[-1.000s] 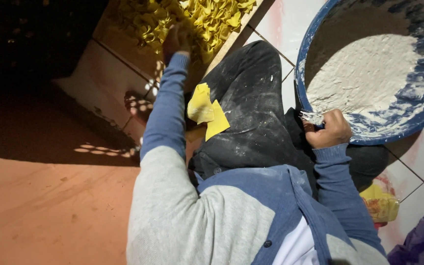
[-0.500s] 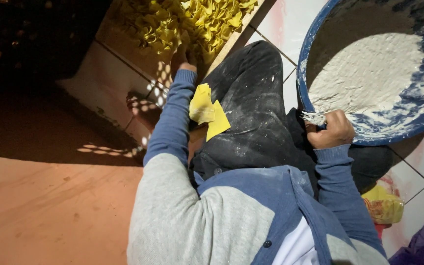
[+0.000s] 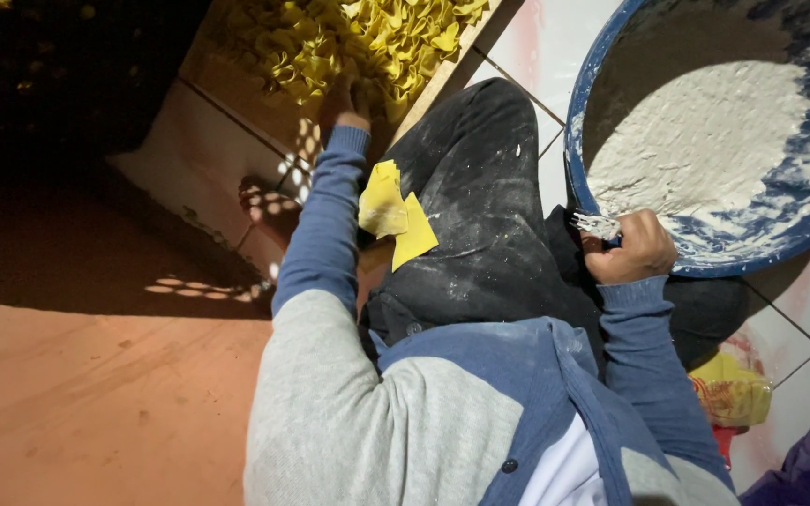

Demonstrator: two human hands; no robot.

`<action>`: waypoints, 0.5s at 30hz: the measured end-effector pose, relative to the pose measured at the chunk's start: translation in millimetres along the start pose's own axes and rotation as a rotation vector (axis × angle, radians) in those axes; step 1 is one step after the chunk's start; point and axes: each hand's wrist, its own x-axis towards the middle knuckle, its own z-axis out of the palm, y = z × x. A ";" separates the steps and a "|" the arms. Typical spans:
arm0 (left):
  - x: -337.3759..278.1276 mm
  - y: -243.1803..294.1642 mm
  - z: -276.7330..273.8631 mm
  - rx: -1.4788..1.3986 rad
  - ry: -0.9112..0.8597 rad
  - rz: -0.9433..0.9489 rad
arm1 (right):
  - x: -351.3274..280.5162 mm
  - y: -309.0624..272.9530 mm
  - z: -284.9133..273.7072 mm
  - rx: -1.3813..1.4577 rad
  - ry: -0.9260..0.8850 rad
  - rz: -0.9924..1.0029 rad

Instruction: The person picks up square wrappers, uses a fork to place filling from a large bowl onto the wrappers, and folds them into triangular dumplings, placing each finished dumpling onto a wooden tray.

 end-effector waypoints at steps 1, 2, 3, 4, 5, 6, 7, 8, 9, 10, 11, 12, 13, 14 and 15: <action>9.2 1.8 1.0 0.188 0.018 -0.035 | -1.7 2.1 1.7 -0.006 -0.003 -0.012; 41.9 -17.8 8.0 0.189 0.018 -0.036 | -1.8 2.3 1.2 -0.005 -0.004 -0.012; 74.6 -37.4 14.6 0.135 -0.029 -0.153 | -1.9 2.1 0.6 -0.011 -0.010 -0.015; 106.9 -57.1 20.0 0.079 -0.073 -0.270 | -1.9 1.7 0.1 -0.015 -0.015 -0.019; 101.9 -52.2 18.6 0.078 -0.070 -0.271 | -2.5 -2.4 3.2 -0.013 -0.017 -0.020; 98.0 -44.9 19.6 0.236 -0.068 -0.170 | -1.4 -5.4 7.0 0.051 0.116 0.046; 94.1 -37.5 20.6 0.393 -0.065 -0.068 | -0.3 -8.3 10.8 0.117 0.249 0.114; 86.6 -30.8 21.5 0.394 -0.067 -0.068 | -0.7 -5.3 7.7 0.115 0.249 0.114; 79.3 -24.1 22.6 0.630 -0.062 0.084 | -1.0 -2.0 4.8 0.054 0.129 0.050; 72.0 -17.8 23.8 0.865 -0.055 0.238 | -1.8 1.3 1.7 -0.006 0.006 -0.012; 80.1 -21.5 24.9 0.866 -0.058 0.237 | -0.8 0.1 -0.1 -0.007 0.005 -0.010; 87.9 -25.8 24.9 0.749 -0.045 0.277 | 0.0 -1.3 -1.7 -0.015 -0.001 -0.013; 95.7 -30.2 24.8 0.631 -0.032 0.317 | 0.8 -2.7 -3.3 -0.023 -0.006 -0.017; 103.5 -34.4 21.9 0.633 -0.032 0.315 | 1.0 -2.1 -2.7 -0.022 -0.008 -0.015; 111.1 -38.6 19.0 0.650 -0.027 0.337 | 1.2 -1.4 -2.4 -0.017 0.001 -0.022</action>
